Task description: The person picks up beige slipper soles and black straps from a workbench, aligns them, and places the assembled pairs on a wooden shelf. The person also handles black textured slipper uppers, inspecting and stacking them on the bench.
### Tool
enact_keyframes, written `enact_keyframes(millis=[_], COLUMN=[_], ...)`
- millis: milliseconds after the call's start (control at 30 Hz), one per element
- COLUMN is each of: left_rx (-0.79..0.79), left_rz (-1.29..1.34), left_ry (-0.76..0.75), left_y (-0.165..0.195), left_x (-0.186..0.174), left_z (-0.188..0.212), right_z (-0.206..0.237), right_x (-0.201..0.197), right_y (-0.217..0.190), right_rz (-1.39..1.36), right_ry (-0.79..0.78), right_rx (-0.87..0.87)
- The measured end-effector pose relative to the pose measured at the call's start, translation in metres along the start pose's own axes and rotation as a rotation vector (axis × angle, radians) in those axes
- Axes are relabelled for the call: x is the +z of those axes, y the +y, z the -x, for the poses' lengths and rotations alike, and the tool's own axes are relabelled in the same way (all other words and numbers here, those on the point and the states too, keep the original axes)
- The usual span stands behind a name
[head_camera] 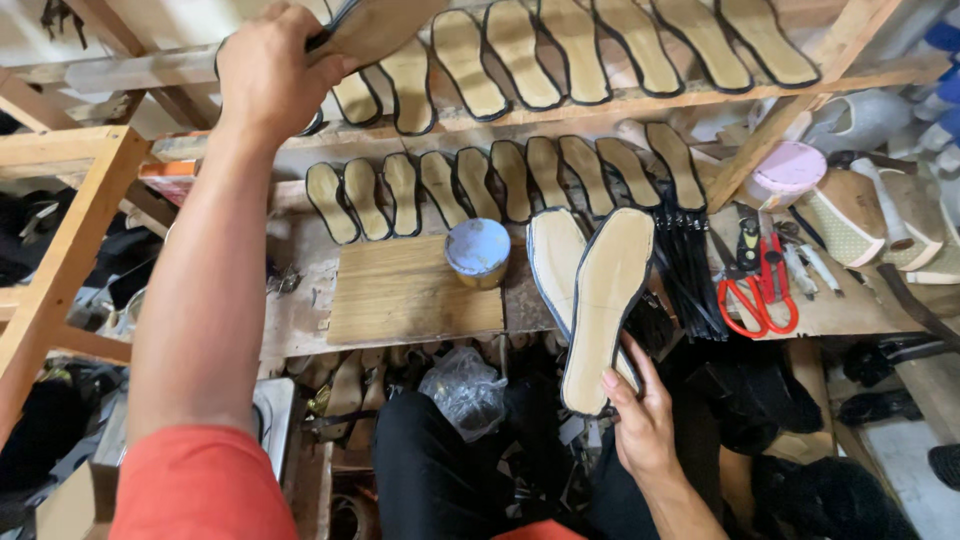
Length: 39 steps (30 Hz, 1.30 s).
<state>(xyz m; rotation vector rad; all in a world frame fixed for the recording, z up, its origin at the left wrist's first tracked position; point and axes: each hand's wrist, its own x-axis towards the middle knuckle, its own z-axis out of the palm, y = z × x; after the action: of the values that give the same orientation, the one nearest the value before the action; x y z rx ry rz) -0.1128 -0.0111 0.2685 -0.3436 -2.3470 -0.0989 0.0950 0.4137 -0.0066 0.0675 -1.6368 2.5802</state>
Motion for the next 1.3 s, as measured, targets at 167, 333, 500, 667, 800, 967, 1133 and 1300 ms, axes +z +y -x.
enact_keyframes(millis=[167,333,500,667,800,967,1133,1300], left_rx=[-0.494,-0.922,-1.222,-1.134,-1.035,-0.964,-1.124,-0.816], left_rz=[0.961,1.334,1.584,1.691,1.914,2.015,1.662,1.120], left_ry=[-0.057,0.022,0.065,0.089,0.101,0.155,0.043,0.018], left_y=[0.048,0.131,0.183,0.203,0.219,0.233,0.216,0.162], left_x=[0.005,0.060,0.102,0.111,0.098,0.075,0.054,0.022], left_z=[0.098,0.219,0.294,0.314,0.309,0.300,0.284,0.263], right_z=[-0.002,-0.002,-0.004,-0.001,0.006,0.007,0.006,0.009], right_x=[0.018,0.029,0.040,0.055,0.071,0.084,0.085,0.082], right_y=[-0.001,0.003,0.024,0.035,0.038,0.040,0.041,0.046], right_rz=[-0.067,-0.272,-0.387,-0.391,-0.307,0.190,0.538,0.309], right_ry=[-0.077,-0.172,-0.193,-0.186,-0.212,-0.348,-0.517,-0.478], right_rx=[-0.020,0.081,0.193,0.209,0.165,0.025,-0.210,0.114])
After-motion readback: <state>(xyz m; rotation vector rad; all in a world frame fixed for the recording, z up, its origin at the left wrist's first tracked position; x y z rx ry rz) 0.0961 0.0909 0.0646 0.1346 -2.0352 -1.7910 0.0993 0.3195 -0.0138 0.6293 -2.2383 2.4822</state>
